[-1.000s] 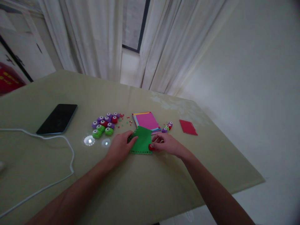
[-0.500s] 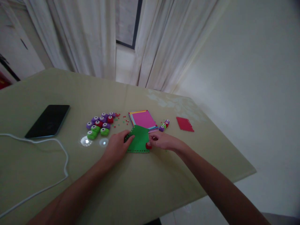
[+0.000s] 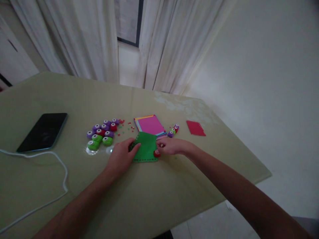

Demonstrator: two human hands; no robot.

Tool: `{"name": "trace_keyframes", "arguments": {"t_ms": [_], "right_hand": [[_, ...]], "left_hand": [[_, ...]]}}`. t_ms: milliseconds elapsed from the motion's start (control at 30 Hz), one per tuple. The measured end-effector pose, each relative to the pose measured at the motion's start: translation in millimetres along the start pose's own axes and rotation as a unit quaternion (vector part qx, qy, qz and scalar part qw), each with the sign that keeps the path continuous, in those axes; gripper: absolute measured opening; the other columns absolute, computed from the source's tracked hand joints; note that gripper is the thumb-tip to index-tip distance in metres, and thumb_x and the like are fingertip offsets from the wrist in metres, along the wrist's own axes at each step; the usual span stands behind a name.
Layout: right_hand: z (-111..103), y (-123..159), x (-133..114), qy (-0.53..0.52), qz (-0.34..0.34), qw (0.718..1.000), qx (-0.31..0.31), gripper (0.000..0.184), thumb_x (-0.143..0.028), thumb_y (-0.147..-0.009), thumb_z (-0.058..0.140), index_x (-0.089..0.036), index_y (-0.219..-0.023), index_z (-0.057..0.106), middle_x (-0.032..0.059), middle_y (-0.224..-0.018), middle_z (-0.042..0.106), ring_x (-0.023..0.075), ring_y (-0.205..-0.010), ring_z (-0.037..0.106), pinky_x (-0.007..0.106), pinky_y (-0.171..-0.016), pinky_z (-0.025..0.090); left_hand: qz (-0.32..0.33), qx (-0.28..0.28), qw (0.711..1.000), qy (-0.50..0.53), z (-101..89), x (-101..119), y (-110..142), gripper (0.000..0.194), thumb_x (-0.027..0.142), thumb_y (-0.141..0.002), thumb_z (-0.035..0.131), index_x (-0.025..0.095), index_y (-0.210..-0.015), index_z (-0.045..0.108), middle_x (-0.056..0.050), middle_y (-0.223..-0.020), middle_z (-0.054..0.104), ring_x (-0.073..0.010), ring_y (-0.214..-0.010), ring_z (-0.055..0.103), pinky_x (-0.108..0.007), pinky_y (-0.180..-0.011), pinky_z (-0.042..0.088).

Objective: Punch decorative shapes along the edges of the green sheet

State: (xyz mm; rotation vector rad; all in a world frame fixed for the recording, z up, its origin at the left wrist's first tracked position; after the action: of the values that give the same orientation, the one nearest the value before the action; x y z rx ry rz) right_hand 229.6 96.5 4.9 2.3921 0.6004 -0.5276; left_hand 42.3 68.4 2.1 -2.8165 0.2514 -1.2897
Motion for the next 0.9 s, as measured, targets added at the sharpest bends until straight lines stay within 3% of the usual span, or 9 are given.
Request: {"name": "trace_keyframes", "arguments": {"t_ms": [300, 500, 600, 700, 800, 900], "right_hand": [[0, 6, 0, -0.025, -0.021, 0.999, 0.013, 0.033, -0.032, -0.091, 0.07, -0.02, -0.07, 0.048, -0.0022, -0.076, 0.051, 0.0138, -0.07, 0.047, 0.026, -0.06, 0.033], [10, 17, 18, -0.187, -0.012, 0.978, 0.091, 0.04, -0.046, -0.088, 0.075, -0.02, -0.071, 0.051, -0.0056, -0.067, 0.044, 0.0117, -0.061, 0.039, 0.025, -0.055, 0.028], [11, 24, 29, -0.241, 0.004, 0.96, 0.144, 0.043, -0.053, -0.084, 0.08, -0.019, -0.075, 0.056, -0.0053, -0.067, 0.045, 0.0118, -0.061, 0.039, 0.026, -0.055, 0.027], [8, 31, 34, -0.276, -0.015, 0.943, 0.184, 0.04, -0.052, -0.081, 0.085, -0.018, -0.093, 0.067, -0.0071, -0.067, 0.042, 0.0116, -0.061, 0.037, 0.026, -0.056, 0.027], [9, 35, 29, -0.273, -0.054, 0.944, 0.178, 0.04, -0.044, -0.081, 0.087, -0.02, -0.11, 0.074, -0.0084, -0.066, 0.038, 0.0109, -0.06, 0.036, 0.026, -0.057, 0.025], [12, 37, 23, -0.241, -0.071, 0.953, 0.168, 0.026, -0.042, -0.09, 0.079, -0.021, -0.106, 0.078, -0.0078, -0.063, 0.038, 0.0104, -0.058, 0.035, 0.026, -0.056, 0.023]], "left_hand": [[-0.007, -0.003, 1.0, 0.007, -0.8, -1, 0, 0.032, 0.045, -0.094, 0.054, 0.024, -0.071, 0.053, 0.001, -0.062, 0.058, -0.0192, -0.058, 0.052, -0.03, -0.058, 0.028], [-0.019, -0.005, 1.0, 0.006, -0.7, -4, 1, 0.031, 0.046, -0.095, 0.054, 0.023, -0.073, 0.055, 0.002, -0.063, 0.057, -0.0192, -0.059, 0.051, -0.03, -0.057, 0.029], [-0.028, -0.001, 1.0, 0.009, -1.0, -7, 2, 0.032, 0.048, -0.095, 0.055, 0.023, -0.074, 0.056, 0.003, -0.061, 0.055, -0.0188, -0.058, 0.05, -0.03, -0.056, 0.03], [-0.037, 0.004, 0.999, 0.008, -1.6, -10, 3, 0.034, 0.051, -0.095, 0.057, 0.024, -0.075, 0.058, 0.004, -0.06, 0.053, -0.0188, -0.057, 0.05, -0.03, -0.055, 0.031], [-0.045, 0.004, 0.999, 0.003, -2.7, -14, 4, 0.038, 0.055, -0.094, 0.058, 0.023, -0.074, 0.06, 0.004, -0.059, 0.051, -0.0186, -0.057, 0.05, -0.029, -0.055, 0.032], [-0.06, 0.005, 0.998, 0.027, -5.6, -17, 5, 0.04, 0.059, -0.091, 0.062, 0.023, -0.076, 0.063, 0.003, -0.062, 0.057, -0.0188, -0.059, 0.054, -0.028, -0.054, 0.036]]}}
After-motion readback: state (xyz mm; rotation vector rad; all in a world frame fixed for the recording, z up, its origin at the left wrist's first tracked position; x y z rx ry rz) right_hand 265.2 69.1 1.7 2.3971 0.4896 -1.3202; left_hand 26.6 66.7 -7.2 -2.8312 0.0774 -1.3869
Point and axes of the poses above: each hand's wrist, its own y-axis away from the middle knuckle, its own z-axis out of the palm, x = y × z, the point moved 8 cm from there along -y, towards the middle knuckle
